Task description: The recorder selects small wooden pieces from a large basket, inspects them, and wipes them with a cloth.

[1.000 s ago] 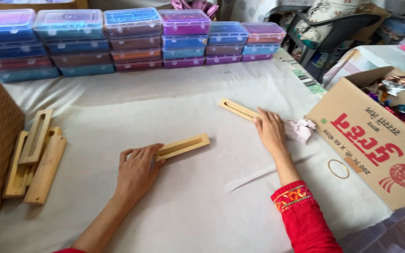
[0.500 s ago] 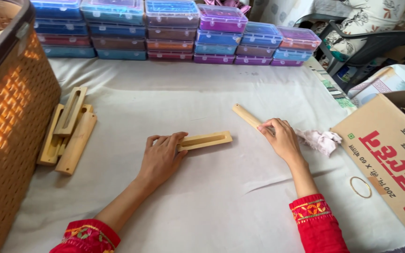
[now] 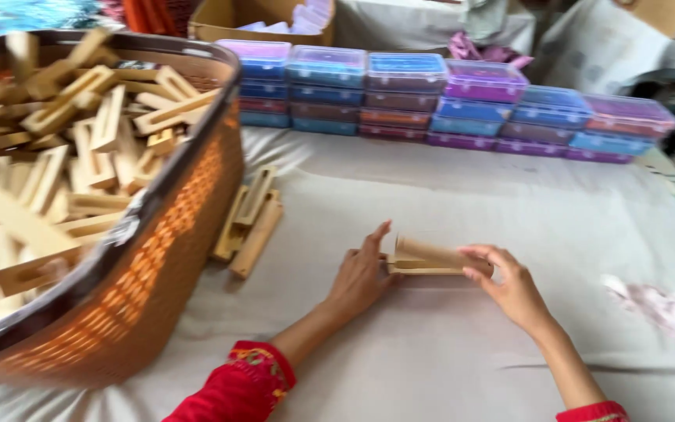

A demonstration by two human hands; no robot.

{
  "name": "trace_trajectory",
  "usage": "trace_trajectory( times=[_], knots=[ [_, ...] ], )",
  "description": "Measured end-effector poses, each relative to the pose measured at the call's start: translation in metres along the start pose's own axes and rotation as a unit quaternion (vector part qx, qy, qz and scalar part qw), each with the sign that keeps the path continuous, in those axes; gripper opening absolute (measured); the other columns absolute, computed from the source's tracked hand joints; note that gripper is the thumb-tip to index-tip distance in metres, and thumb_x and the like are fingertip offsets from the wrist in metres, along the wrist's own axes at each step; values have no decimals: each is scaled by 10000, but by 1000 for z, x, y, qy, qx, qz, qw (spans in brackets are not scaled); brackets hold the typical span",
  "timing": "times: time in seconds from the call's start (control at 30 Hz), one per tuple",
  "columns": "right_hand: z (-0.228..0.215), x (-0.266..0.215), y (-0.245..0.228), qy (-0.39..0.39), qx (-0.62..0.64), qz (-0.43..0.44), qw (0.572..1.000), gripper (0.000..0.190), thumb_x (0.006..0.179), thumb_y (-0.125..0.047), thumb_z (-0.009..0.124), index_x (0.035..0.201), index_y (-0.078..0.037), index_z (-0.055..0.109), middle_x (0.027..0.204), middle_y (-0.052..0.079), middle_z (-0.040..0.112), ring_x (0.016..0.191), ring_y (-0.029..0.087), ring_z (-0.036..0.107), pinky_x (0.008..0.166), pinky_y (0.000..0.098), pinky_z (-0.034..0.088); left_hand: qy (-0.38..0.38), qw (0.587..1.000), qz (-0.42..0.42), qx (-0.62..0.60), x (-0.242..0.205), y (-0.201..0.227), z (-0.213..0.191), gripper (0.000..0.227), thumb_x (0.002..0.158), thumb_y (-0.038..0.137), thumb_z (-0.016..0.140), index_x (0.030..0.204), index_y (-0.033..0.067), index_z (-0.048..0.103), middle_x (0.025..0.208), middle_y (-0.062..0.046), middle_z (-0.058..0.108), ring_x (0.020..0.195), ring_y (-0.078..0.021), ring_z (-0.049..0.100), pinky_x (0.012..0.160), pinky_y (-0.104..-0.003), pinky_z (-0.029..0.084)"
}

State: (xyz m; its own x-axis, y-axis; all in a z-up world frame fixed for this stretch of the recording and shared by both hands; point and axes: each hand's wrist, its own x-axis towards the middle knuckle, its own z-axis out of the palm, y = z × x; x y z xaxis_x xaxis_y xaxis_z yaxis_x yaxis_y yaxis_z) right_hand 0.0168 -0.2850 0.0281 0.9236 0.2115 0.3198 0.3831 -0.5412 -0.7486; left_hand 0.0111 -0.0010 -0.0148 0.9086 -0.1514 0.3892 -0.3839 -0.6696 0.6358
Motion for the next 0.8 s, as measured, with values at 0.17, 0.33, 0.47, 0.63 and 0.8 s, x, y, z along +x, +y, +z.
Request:
trace_trajectory(
  times=[0.17,0.33,0.47,0.63,0.8],
  knots=[
    [19,0,25,-69,-82,-28,994,393,940,-267,665,1327,-200,673,1340,21,699,1287,213,613,1075,413,500,-54,998,17,-25,-1,-7,1,924,831,163,794,1602,171,285,1406,-106,559,1120,-258,658,990,-441,458],
    [27,3,34,-55,-166,-62,983,489,838,-317,741,1316,-240,676,1392,21,628,1307,248,552,1055,434,474,-53,997,43,-30,-1,-22,10,623,903,277,768,1466,177,522,1359,-76,672,1206,-251,673,1044,-420,490],
    [27,1,29,-19,-185,-87,979,510,814,-357,742,1314,-266,694,1281,-19,699,1231,213,608,1039,395,528,-28,998,55,-15,2,-2,-7,860,783,474,844,1460,110,458,1406,-176,568,1227,-338,597,981,-487,469],
    [24,2,20,-34,-184,-57,981,504,814,-356,738,1309,-275,697,1260,-19,697,1162,214,605,919,384,554,325,925,191,-44,60,42,-144,782,924,295,788,1524,62,345,1581,-205,421,1469,-381,425,1215,-491,374],
    [25,-1,30,-32,-187,-98,977,485,823,-384,733,1294,-269,705,1237,-15,704,1138,210,602,990,382,524,577,780,173,-169,103,32,-290,548,1182,266,548,1586,6,283,1575,-207,417,1488,-316,427,1275,-481,347]
  ],
)
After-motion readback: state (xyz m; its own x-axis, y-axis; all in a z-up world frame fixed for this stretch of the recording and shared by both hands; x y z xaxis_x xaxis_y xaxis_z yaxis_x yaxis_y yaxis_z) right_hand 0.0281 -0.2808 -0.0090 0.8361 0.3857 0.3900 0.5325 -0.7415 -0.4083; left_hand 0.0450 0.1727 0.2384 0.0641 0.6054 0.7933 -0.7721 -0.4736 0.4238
